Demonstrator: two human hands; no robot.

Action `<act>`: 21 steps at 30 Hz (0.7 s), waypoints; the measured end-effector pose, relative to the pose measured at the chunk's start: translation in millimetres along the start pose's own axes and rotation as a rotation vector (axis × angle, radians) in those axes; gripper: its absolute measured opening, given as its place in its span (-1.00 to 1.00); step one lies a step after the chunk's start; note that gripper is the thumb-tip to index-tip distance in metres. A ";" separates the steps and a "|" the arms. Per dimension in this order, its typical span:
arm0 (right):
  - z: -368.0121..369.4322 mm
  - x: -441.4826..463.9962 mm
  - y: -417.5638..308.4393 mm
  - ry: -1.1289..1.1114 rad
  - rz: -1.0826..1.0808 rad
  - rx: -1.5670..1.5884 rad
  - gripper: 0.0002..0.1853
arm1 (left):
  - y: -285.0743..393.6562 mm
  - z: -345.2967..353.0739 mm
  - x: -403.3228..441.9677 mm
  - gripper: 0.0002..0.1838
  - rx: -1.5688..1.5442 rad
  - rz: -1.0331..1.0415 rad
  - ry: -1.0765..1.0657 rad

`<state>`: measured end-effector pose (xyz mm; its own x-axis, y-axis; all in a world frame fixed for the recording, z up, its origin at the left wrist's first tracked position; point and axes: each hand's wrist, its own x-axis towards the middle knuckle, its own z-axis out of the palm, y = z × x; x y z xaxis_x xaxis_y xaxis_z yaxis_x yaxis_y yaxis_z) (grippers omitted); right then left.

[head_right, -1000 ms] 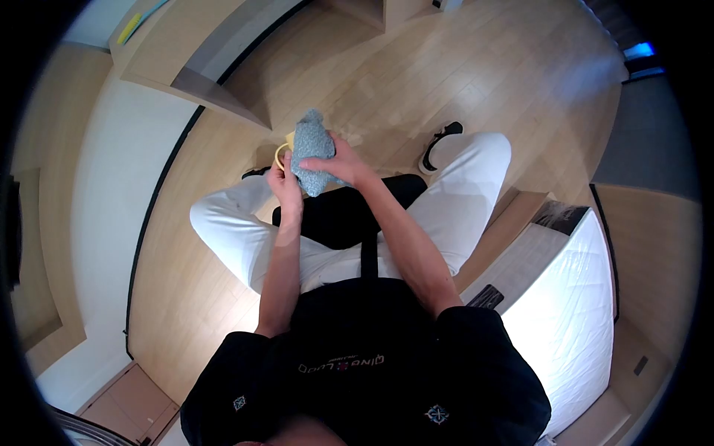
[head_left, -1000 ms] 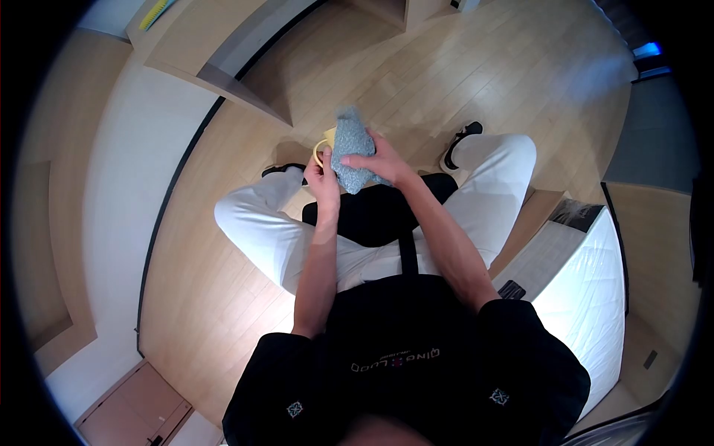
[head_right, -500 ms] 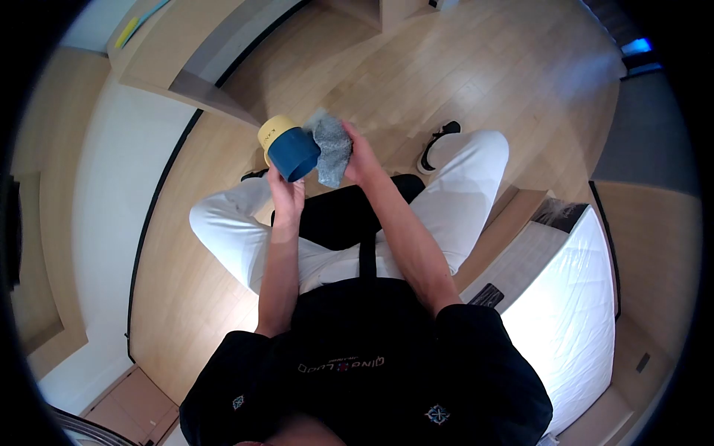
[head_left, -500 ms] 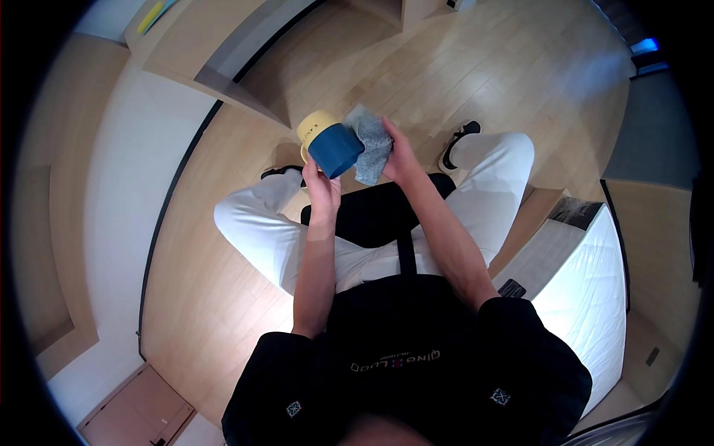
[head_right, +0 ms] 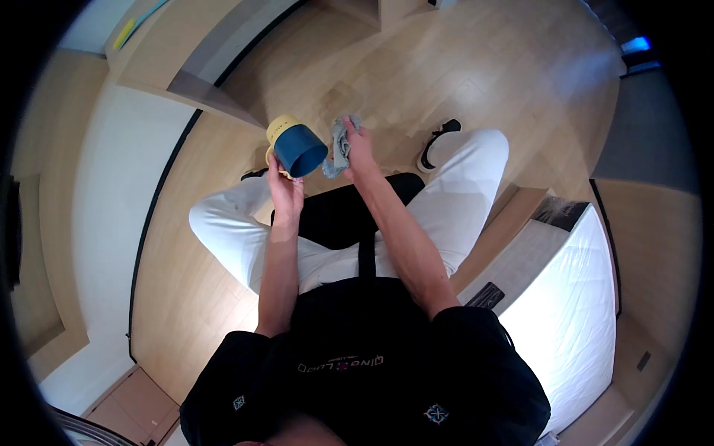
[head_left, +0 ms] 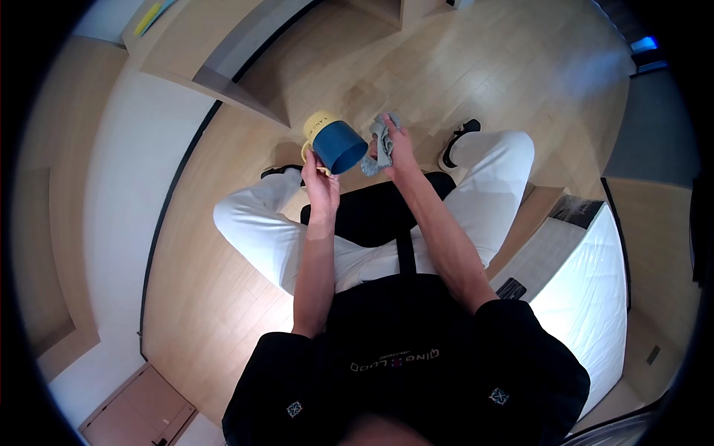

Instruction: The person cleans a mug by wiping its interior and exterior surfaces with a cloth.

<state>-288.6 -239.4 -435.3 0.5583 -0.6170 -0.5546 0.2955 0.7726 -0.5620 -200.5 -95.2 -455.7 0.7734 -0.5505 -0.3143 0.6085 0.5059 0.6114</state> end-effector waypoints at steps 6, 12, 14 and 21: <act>15.8 -18.8 -2.0 0.093 -0.012 0.001 -0.63 | 2.0 1.5 -0.8 -0.64 0.013 -0.012 0.069; 3.3 -4.6 -2.2 0.092 -0.038 -0.083 -0.61 | 1.6 1.4 -0.1 -0.64 0.011 -0.018 0.078; -2.0 0.8 -3.1 0.066 -0.024 -0.025 -0.61 | 1.8 -0.2 0.2 -0.65 0.010 -0.021 0.070; -18.1 17.6 -12.7 0.030 0.040 0.150 -0.68 | -1.9 -8.5 3.2 -0.65 -0.023 -0.020 0.052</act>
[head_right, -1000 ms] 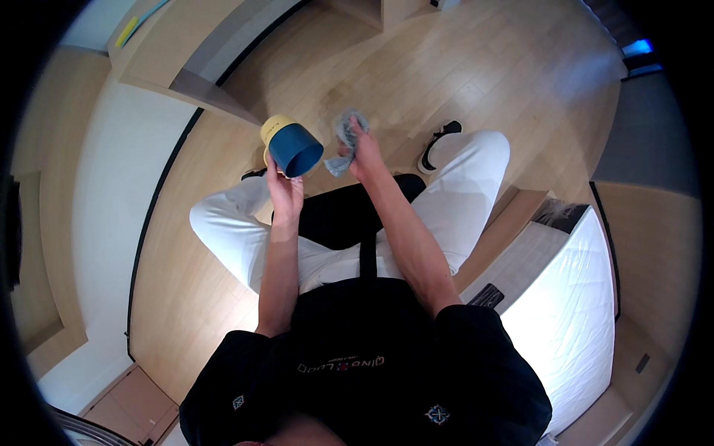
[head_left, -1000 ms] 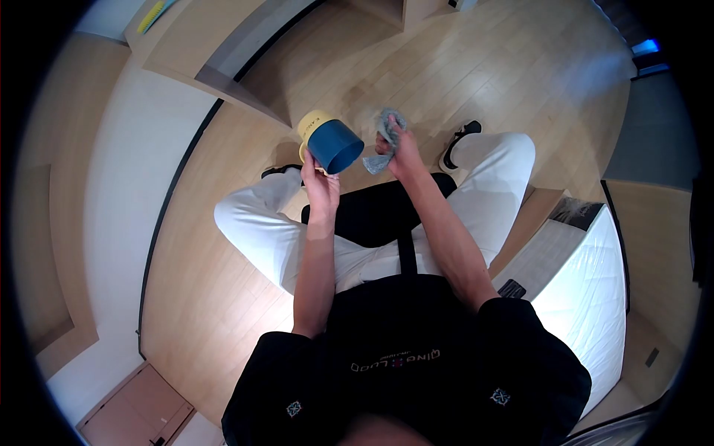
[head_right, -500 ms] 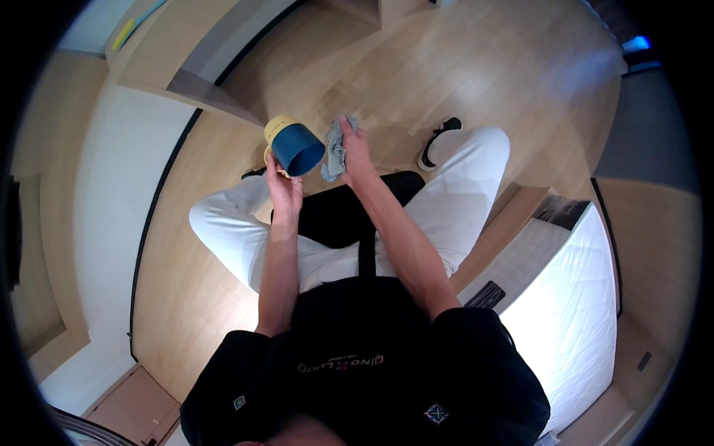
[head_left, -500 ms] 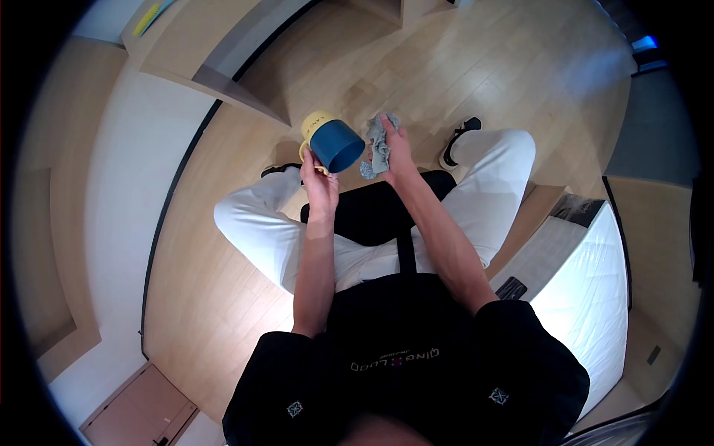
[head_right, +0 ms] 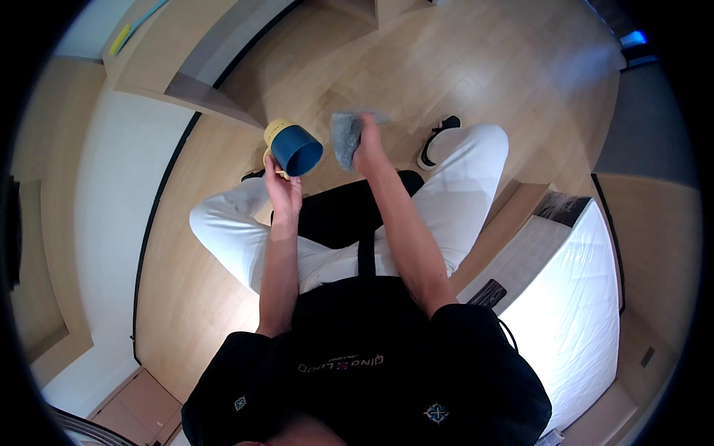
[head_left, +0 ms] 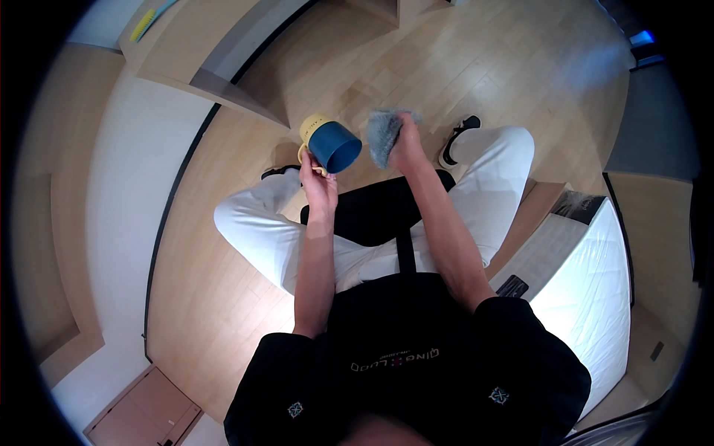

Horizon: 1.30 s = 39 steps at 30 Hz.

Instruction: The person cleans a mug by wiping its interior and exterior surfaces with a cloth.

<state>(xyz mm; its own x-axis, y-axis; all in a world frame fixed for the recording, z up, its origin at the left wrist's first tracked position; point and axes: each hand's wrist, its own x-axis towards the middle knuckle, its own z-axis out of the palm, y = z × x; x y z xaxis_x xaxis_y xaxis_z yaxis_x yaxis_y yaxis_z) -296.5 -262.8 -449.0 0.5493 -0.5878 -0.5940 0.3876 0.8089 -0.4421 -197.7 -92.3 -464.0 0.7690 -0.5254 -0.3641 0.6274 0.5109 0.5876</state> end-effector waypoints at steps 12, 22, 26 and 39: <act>-33.8 32.1 6.2 0.060 -0.536 -1.017 -0.66 | 1.7 1.4 -0.9 -0.64 -0.021 -0.051 -0.011; -19.5 16.9 -0.4 -0.082 -0.725 -0.925 -0.74 | -0.7 -4.2 3.8 -0.69 -0.295 -0.232 -0.135; -11.2 14.3 8.0 -0.154 -0.624 -0.729 -0.53 | -3.1 -4.7 3.8 -0.74 -0.419 -0.266 -0.171; 21.6 -51.0 49.5 -0.488 -0.881 -1.424 -0.70 | -1.7 -15.0 10.0 -0.81 -0.142 -0.153 0.064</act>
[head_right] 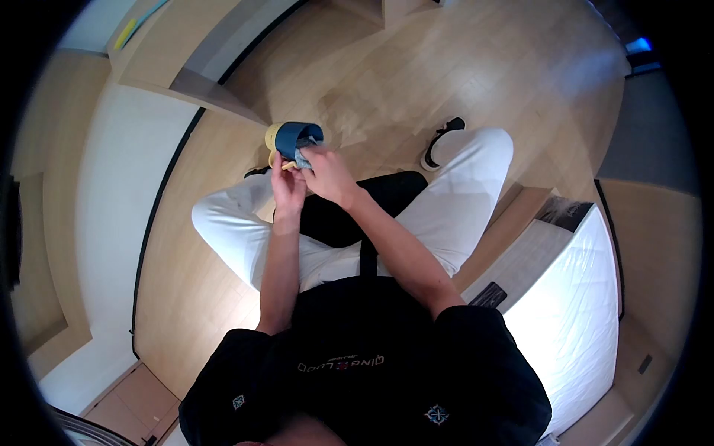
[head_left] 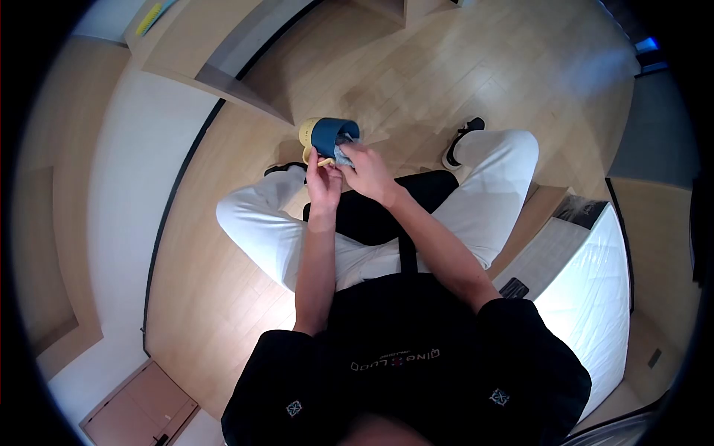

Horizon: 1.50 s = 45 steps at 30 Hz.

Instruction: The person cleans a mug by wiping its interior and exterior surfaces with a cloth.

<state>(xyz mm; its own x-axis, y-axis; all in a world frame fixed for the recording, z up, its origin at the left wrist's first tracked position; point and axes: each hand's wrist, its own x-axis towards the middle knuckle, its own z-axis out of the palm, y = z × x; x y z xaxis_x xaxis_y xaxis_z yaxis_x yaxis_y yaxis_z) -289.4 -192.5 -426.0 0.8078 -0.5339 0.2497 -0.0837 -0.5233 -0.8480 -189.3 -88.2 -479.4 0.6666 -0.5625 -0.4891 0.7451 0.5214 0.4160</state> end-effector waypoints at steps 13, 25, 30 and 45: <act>-26.5 10.5 23.0 0.215 0.804 1.983 -0.65 | -16.6 8.5 2.3 -0.74 0.579 0.131 -0.202; 0.1 2.4 42.6 -0.351 0.381 0.432 -0.62 | -11.5 1.7 -0.8 -0.75 0.510 0.079 -0.112; 4.4 7.1 47.9 -0.194 0.344 0.654 -0.61 | -11.1 5.8 4.7 -0.59 0.494 0.033 -0.060; -14.9 -4.3 11.2 -0.593 -0.033 -0.156 -0.82 | 15.3 -2.5 8.0 -0.45 0.943 -0.175 0.108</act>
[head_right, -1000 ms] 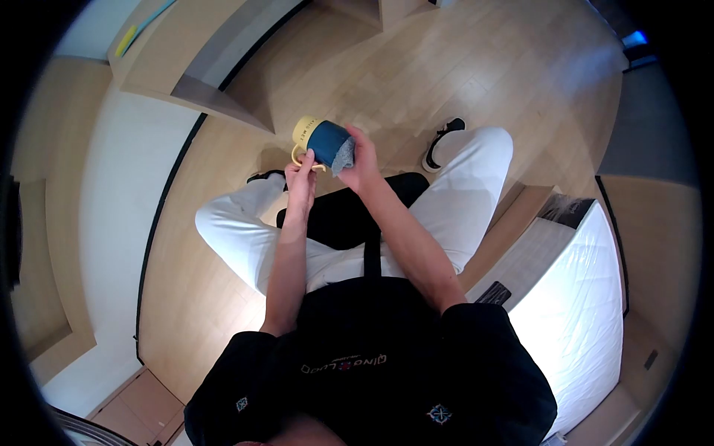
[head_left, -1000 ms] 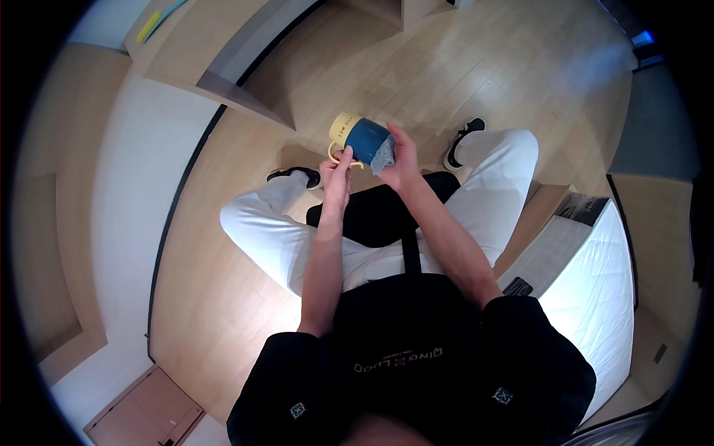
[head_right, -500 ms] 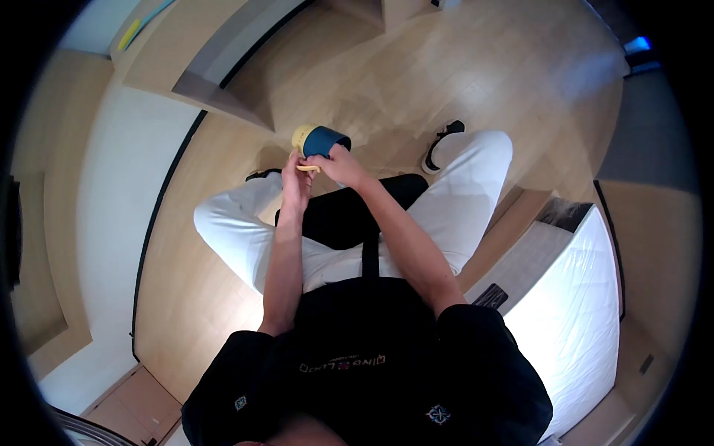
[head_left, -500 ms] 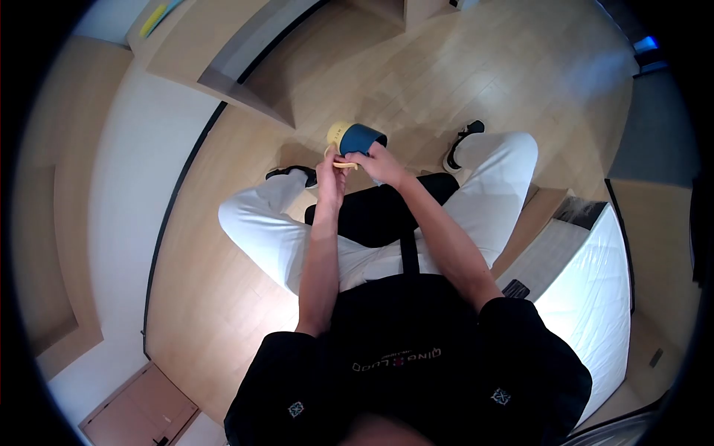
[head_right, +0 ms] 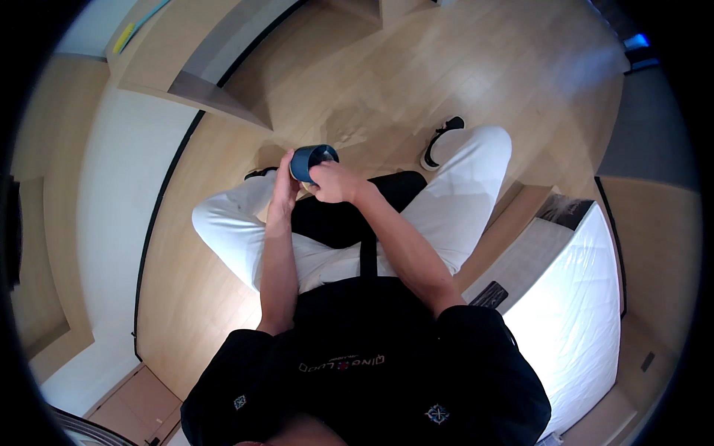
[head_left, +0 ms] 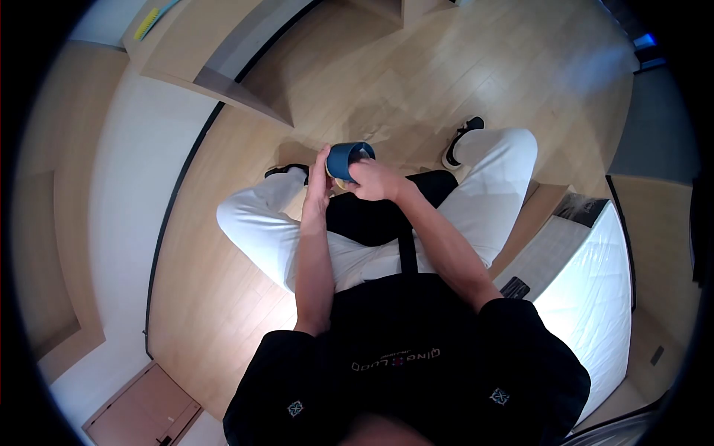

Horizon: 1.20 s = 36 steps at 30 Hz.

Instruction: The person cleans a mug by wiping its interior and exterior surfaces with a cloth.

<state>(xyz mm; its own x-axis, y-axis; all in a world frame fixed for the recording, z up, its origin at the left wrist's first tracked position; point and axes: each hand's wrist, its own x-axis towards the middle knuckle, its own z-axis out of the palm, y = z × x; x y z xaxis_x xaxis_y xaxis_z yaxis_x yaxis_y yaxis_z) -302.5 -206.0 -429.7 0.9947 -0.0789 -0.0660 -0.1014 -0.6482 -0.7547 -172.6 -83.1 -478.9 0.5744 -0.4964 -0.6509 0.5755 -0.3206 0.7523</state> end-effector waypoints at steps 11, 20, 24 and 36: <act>2.9 7.5 7.7 0.193 0.217 1.453 -0.46 | 3.7 21.0 -10.5 -0.54 -0.475 0.229 -0.120; -11.9 7.8 -5.0 0.343 0.361 2.151 -0.69 | 9.7 18.5 -17.3 -0.42 -0.547 0.364 -0.208; -14.7 8.3 -3.9 0.286 0.403 2.006 -0.67 | 11.8 16.7 -13.7 -0.42 -0.473 0.450 -0.188; -15.0 11.6 7.4 0.400 0.591 1.865 -0.48 | 20.8 35.3 -32.7 -0.28 0.214 0.989 0.101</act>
<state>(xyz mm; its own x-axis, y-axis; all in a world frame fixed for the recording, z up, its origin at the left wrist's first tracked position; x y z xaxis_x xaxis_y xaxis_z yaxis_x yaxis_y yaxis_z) -292.0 -223.1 -426.2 0.7644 -0.2526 -0.5932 0.0461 0.9391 -0.3406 -200.0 -102.0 -438.3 0.7885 -0.5501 0.2752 -0.2951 0.0543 0.9539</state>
